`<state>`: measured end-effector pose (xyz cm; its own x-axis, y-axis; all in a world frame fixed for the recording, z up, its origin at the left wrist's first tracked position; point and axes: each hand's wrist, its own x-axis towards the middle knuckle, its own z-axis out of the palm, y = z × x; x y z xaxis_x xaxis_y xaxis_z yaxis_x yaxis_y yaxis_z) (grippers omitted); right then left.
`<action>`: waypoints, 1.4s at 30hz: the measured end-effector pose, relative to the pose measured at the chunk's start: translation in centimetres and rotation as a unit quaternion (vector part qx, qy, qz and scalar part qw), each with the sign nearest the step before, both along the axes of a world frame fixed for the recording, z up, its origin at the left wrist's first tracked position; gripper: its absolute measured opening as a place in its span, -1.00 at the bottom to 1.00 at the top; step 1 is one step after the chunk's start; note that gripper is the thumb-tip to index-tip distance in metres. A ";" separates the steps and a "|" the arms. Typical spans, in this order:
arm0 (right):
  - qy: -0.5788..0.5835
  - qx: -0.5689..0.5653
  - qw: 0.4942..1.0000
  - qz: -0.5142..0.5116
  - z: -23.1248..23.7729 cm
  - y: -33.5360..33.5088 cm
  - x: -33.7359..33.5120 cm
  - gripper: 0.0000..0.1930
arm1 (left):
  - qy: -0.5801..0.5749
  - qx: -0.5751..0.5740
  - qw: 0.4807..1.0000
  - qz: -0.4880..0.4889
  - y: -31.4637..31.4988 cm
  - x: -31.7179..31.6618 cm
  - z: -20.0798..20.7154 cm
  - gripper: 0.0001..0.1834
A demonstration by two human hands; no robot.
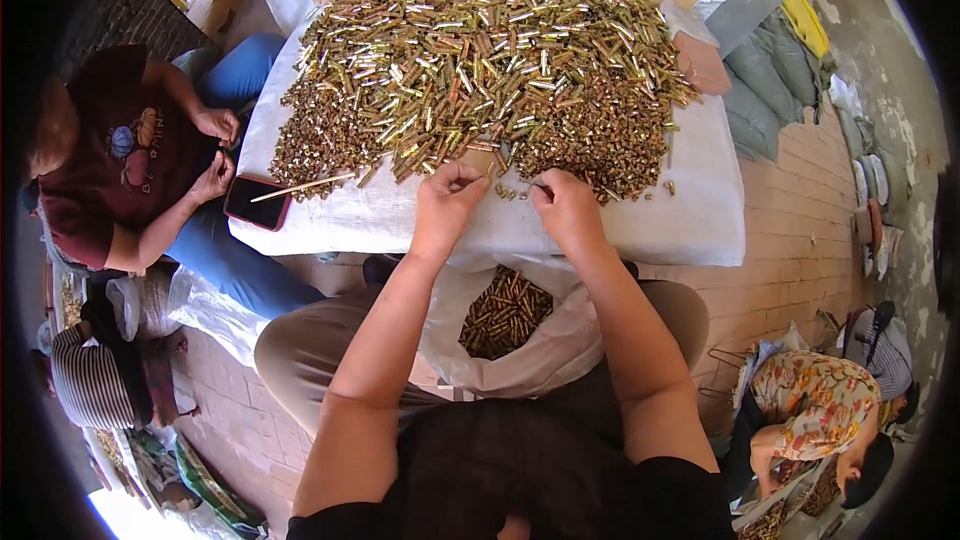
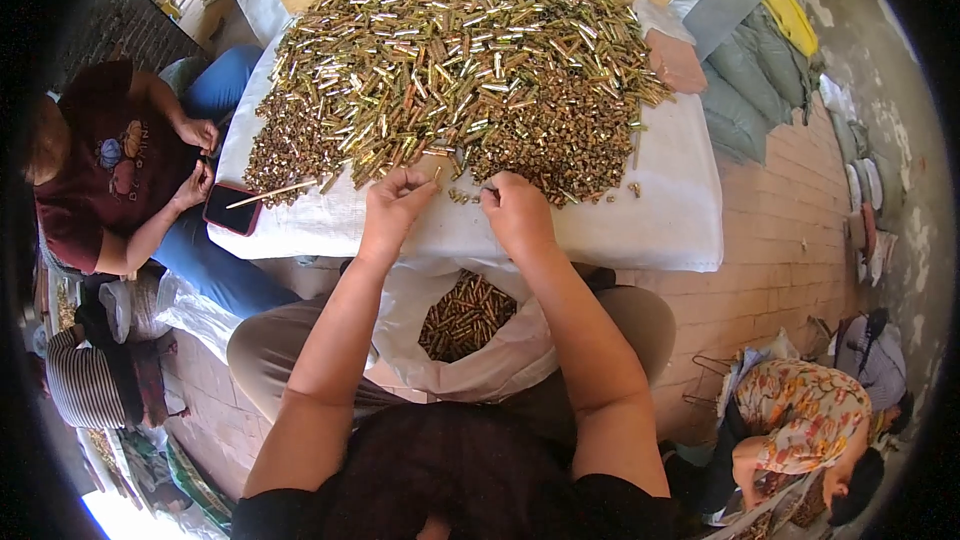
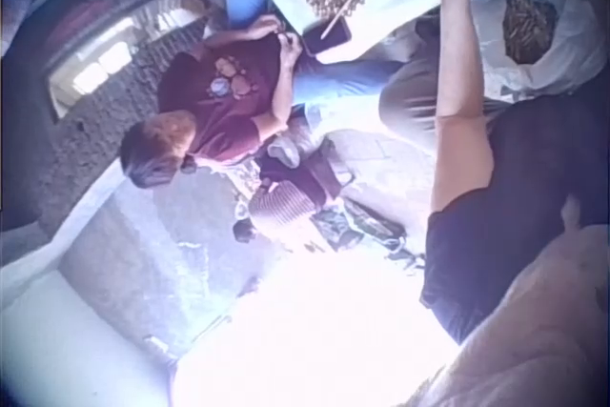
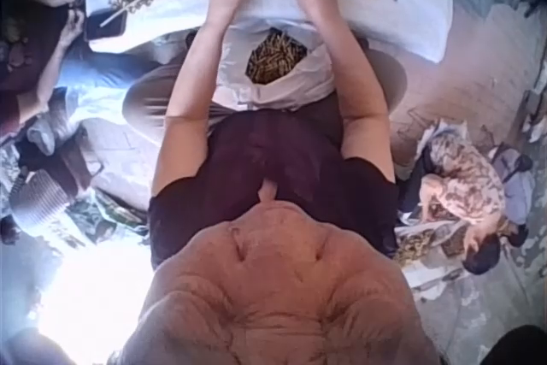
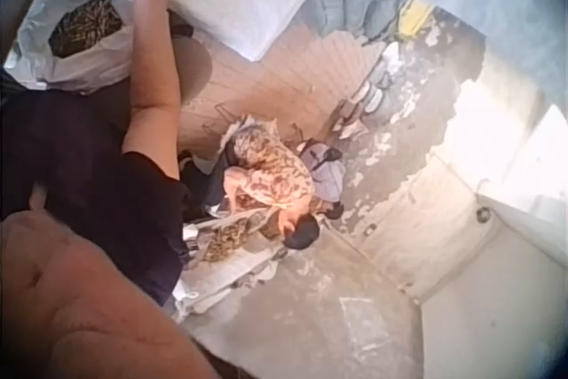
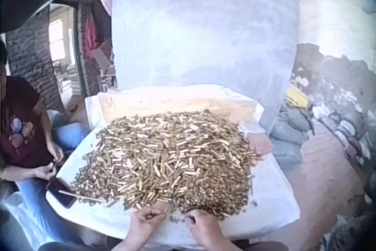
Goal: The person sorts small parts by hand from a large pile on a low workspace, inspecting them one by one.
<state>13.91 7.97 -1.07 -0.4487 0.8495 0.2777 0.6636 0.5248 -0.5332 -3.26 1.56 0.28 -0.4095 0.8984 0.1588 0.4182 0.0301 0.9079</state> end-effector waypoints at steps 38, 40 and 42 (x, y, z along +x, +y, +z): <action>0.437 -0.421 0.795 -0.006 3.3 -2.6 3.0 -0.81 | -0.489 -0.045 0.866 -0.093 -2.1 6.7 1.2 -0.89; 0.438 -0.419 0.795 -0.008 3.0 -2.7 2.9 -0.81 | -0.468 -0.053 0.877 -0.091 -2.1 6.9 1.1 -0.89; 0.440 -0.418 0.795 -0.011 3.0 -2.6 2.8 -0.80 | -0.447 -0.062 0.888 -0.088 -2.1 6.9 1.2 -0.90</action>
